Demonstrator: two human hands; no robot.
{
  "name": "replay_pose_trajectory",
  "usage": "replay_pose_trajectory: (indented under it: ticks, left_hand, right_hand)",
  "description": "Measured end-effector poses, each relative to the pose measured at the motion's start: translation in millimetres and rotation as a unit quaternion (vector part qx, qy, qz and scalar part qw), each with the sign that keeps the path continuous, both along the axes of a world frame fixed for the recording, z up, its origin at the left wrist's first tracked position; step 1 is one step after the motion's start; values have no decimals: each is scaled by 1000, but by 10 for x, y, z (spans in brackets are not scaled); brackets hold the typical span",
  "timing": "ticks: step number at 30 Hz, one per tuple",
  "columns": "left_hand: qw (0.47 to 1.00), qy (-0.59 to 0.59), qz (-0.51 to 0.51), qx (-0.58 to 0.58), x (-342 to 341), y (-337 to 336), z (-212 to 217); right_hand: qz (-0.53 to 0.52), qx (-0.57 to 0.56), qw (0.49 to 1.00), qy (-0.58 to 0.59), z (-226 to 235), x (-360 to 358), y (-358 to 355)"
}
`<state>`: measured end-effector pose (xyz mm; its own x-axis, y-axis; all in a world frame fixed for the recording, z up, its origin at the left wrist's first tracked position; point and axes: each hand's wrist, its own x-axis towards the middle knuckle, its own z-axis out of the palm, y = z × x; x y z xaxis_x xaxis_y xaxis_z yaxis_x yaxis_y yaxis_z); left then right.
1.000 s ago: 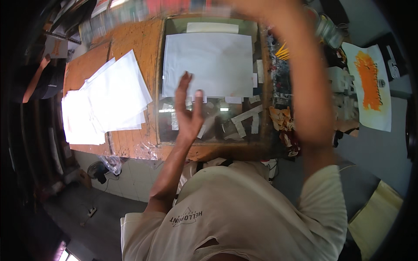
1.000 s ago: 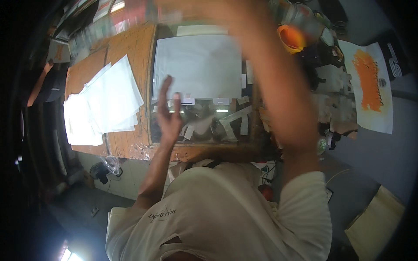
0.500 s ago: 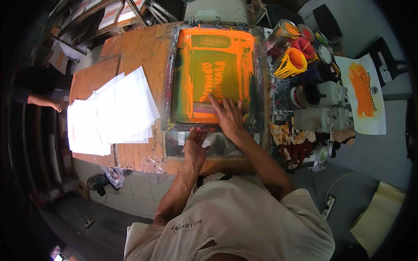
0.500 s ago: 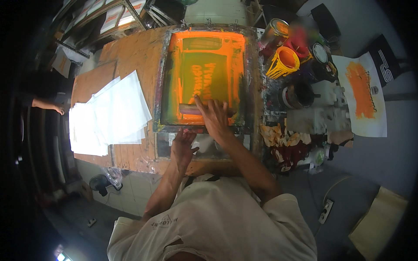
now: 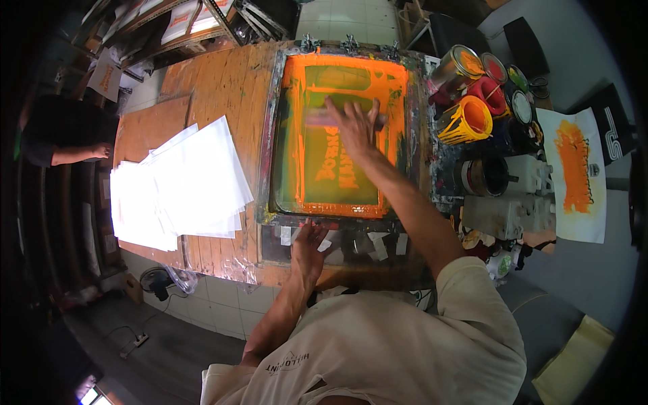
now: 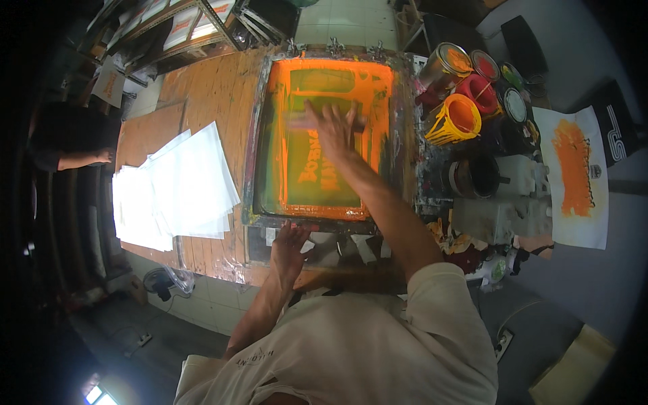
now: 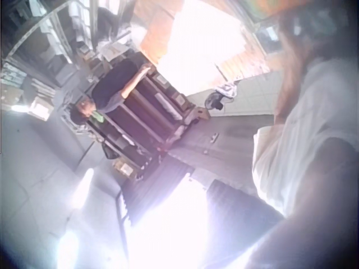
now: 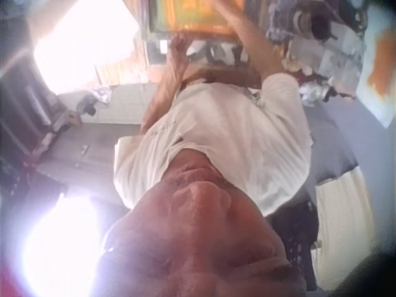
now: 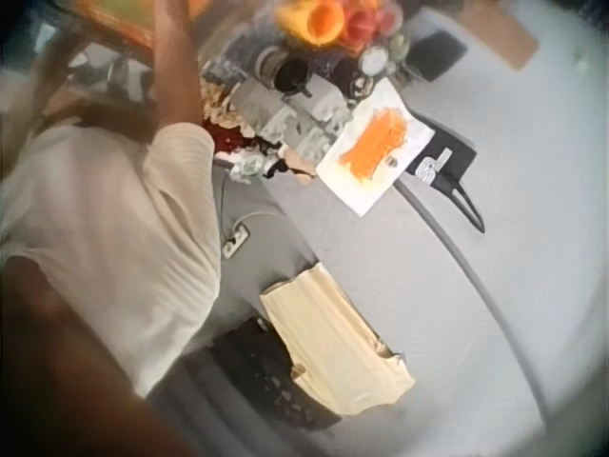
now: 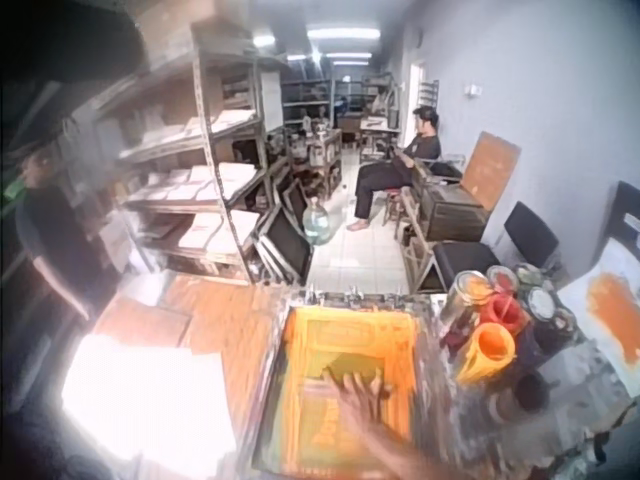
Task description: The person performs screen printing by placing sheets of paper onto a surface, lowering a screen, and pulling a squeegee across it. They repeat this process for multiple sheets, placing the printed papers to the side.
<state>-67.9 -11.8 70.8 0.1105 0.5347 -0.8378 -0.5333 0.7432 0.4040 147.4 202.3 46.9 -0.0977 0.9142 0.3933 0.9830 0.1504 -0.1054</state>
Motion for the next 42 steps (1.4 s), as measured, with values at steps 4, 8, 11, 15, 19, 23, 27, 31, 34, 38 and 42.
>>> replay_pose_trajectory:
  ticks: [4, 8, 11, 15, 19, 23, 27, 31, 34, 38, 42]
  left_hand:
    - [1000, 8, 5, -12, 1, 17, 41]
    - [999, 12, 11, -40, -25, 14, 20]
    - [1000, -3, -3, -24, -51, -22, -32]
    - [1000, 4, -18, 9, -102, -66, -66]
    - [998, -6, -33, 53, -153, -51, 14]
    - [994, -14, -43, 95, -169, 27, 262]
    - [990, -35, -9, 138, -136, 142, 620]
    - [960, -84, -10, 266, -104, 295, 983]
    - [913, -172, -1, 370, -119, 618, 1120]
    - [872, -34, -32, 487, -178, 1443, 832]
    - [606, 707, -230, 281, -148, 1850, 57]
  right_hand:
    - [-11, -21, 999, -23, -21, 251, 707]
    - [13, -57, 998, 6, 1, 427, 1000]
    - [-5, -67, 998, -5, 39, 432, 1026]
    - [33, -7, 999, -12, 57, 261, 719]
    - [60, -85, 995, 1, 198, -15, -207]
    - [82, -42, 995, 39, 669, -338, -1402]
    - [47, -51, 998, 16, 1190, -551, -1950]
    - [38, 3, 999, 18, 1789, -522, -1785]
    - [42, 100, 994, 14, 2252, -401, -1325]
    - [63, 78, 995, 29, 2716, -108, -773]
    - [54, 30, 998, -25, 3132, -3, -472]
